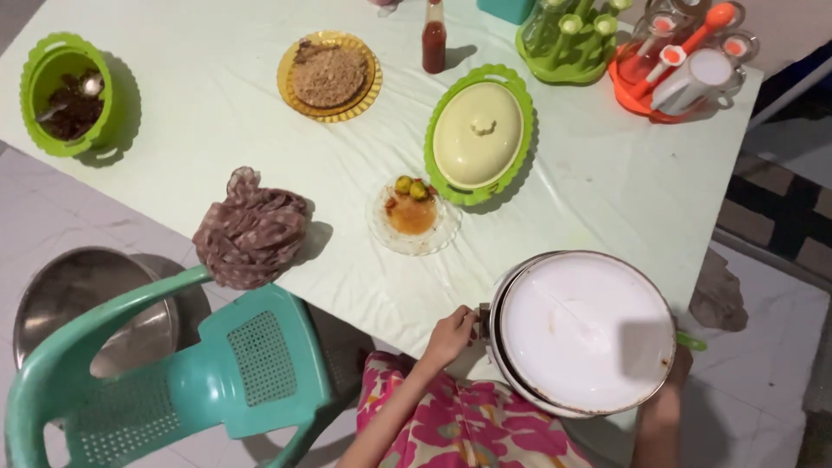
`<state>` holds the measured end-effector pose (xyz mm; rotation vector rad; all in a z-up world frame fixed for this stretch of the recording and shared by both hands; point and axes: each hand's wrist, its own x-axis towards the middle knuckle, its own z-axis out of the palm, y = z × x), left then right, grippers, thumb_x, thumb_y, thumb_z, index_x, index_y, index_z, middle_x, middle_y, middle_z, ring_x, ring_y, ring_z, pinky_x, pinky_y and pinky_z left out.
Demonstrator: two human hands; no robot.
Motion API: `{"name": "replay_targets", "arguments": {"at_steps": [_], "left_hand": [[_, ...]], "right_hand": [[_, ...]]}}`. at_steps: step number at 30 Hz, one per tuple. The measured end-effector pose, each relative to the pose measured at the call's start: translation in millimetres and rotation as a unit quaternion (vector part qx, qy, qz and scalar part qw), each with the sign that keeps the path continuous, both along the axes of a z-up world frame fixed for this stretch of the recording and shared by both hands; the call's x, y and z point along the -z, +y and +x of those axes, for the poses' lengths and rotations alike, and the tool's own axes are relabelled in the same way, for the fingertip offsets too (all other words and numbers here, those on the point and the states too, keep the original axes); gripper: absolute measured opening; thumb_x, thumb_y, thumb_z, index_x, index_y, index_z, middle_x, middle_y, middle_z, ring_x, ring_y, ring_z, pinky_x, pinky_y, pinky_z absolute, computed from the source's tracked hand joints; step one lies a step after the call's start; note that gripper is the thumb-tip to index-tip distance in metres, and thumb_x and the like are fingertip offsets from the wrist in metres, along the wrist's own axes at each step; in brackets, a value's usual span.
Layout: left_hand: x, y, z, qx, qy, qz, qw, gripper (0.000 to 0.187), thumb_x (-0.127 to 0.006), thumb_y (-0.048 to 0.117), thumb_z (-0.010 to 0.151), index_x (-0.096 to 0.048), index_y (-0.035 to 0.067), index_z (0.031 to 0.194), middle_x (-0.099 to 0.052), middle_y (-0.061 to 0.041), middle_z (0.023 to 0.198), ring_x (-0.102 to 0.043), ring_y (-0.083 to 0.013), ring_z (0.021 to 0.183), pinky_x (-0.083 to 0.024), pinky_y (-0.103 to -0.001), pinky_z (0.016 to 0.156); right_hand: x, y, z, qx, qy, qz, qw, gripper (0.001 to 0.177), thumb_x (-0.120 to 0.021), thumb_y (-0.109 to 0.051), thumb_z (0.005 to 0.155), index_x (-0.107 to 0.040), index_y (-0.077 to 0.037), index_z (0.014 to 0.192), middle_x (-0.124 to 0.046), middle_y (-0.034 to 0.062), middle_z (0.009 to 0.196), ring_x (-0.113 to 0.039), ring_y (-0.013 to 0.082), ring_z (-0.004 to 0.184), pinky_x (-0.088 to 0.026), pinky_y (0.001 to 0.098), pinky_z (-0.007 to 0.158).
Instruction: Wipe a dining table with a cloth while moving dishes and containers
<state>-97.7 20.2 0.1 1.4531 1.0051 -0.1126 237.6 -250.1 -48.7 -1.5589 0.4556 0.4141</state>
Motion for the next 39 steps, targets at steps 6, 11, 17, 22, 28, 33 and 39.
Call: {"name": "replay_targets", "arguments": {"at_steps": [6, 11, 17, 22, 28, 33, 39], "left_hand": [[1.4, 6.3, -27.4, -0.028, -0.004, -0.023, 0.999, 0.037, -0.042, 0.042, 0.105, -0.067, 0.015, 0.11, -0.073, -0.01, 0.086, -0.07, -0.0247, 0.08, -0.051, -0.042, 0.082], [0.2, 23.5, -52.6, -0.04, 0.017, -0.034, 0.998, 0.036, -0.04, 0.04, 0.106, -0.065, 0.015, 0.11, -0.07, -0.007, 0.088, -0.065, -0.0207, 0.077, -0.048, -0.038, 0.075], [22.0, 57.1, -80.9, -0.051, -0.01, -0.007, 0.999, 0.03, -0.046, 0.042, 0.101, -0.067, 0.019, 0.099, -0.075, -0.004, 0.083, -0.071, -0.0152, 0.074, -0.053, -0.031, 0.079], [-44.6, 113.2, -101.2, -0.007, -0.057, -0.067, 0.996, 0.03, -0.044, 0.038, 0.106, -0.063, 0.015, 0.102, -0.069, -0.007, 0.089, -0.064, -0.0186, 0.081, -0.047, -0.033, 0.079], [3.5, 197.9, -132.5, 0.049, -0.135, -0.029, 0.989, 0.02, -0.052, 0.018, 0.1, -0.07, 0.012, 0.104, -0.072, -0.004, 0.096, -0.067, -0.0141, 0.082, -0.053, -0.027, 0.077], [-13.3, 266.4, -161.8, 0.109, -0.063, 0.064, 0.99, 0.021, -0.055, 0.02, 0.098, -0.071, 0.016, 0.11, -0.073, -0.012, 0.101, -0.071, -0.0261, 0.093, -0.056, -0.038, 0.085], [-55.7, 328.4, -211.4, 0.146, -0.02, 0.296, 0.944, 0.033, -0.069, 0.018, 0.092, -0.064, 0.012, 0.125, -0.053, -0.023, 0.121, -0.056, -0.0481, 0.117, -0.048, -0.058, 0.1]], "right_hand": [[-14.7, -32.8, -27.7, 0.048, 0.045, 0.055, 0.996, 0.033, -0.062, -0.049, 0.094, -0.074, -0.028, 0.116, -0.07, -0.0093, 0.116, -0.069, 0.0109, 0.109, -0.06, 0.0311, 0.096], [-21.8, -56.3, -53.2, 0.035, -0.137, 0.163, 0.977, 0.04, -0.046, -0.023, 0.119, -0.03, -0.021, 0.083, -0.031, -0.001, 0.08, -0.042, 0.0162, 0.076, -0.045, 0.0321, 0.073], [-127.5, 13.0, -97.5, 0.215, -0.062, -0.1, 0.969, 0.041, -0.056, -0.053, 0.083, -0.066, -0.031, 0.117, -0.072, -0.0085, 0.113, -0.071, 0.0057, 0.099, -0.056, 0.0245, 0.076], [-109.9, 35.2, -138.7, 0.188, -0.287, -0.162, 0.925, 0.029, -0.055, -0.028, 0.098, -0.058, -0.019, 0.125, -0.06, 0.0026, 0.119, -0.059, 0.0184, 0.107, -0.053, 0.0359, 0.084], [-72.6, 75.6, -229.1, 0.183, -0.417, -0.342, 0.822, 0.054, -0.062, -0.003, 0.089, -0.053, 0.002, 0.142, -0.048, 0.0242, 0.14, -0.052, 0.0434, 0.127, -0.049, 0.0571, 0.102], [-70.6, 139.3, -296.2, 0.148, -0.432, -0.361, 0.813, 0.054, -0.061, 0.008, 0.087, -0.055, 0.0, 0.14, -0.051, 0.0207, 0.137, -0.049, 0.0399, 0.133, -0.03, 0.0494, 0.117], [-74.0, 261.0, -355.6, -0.003, -0.513, -0.349, 0.784, 0.039, -0.065, -0.008, 0.098, -0.062, -0.001, 0.137, -0.057, 0.021, 0.133, -0.052, 0.0418, 0.129, -0.033, 0.0551, 0.115]]}}
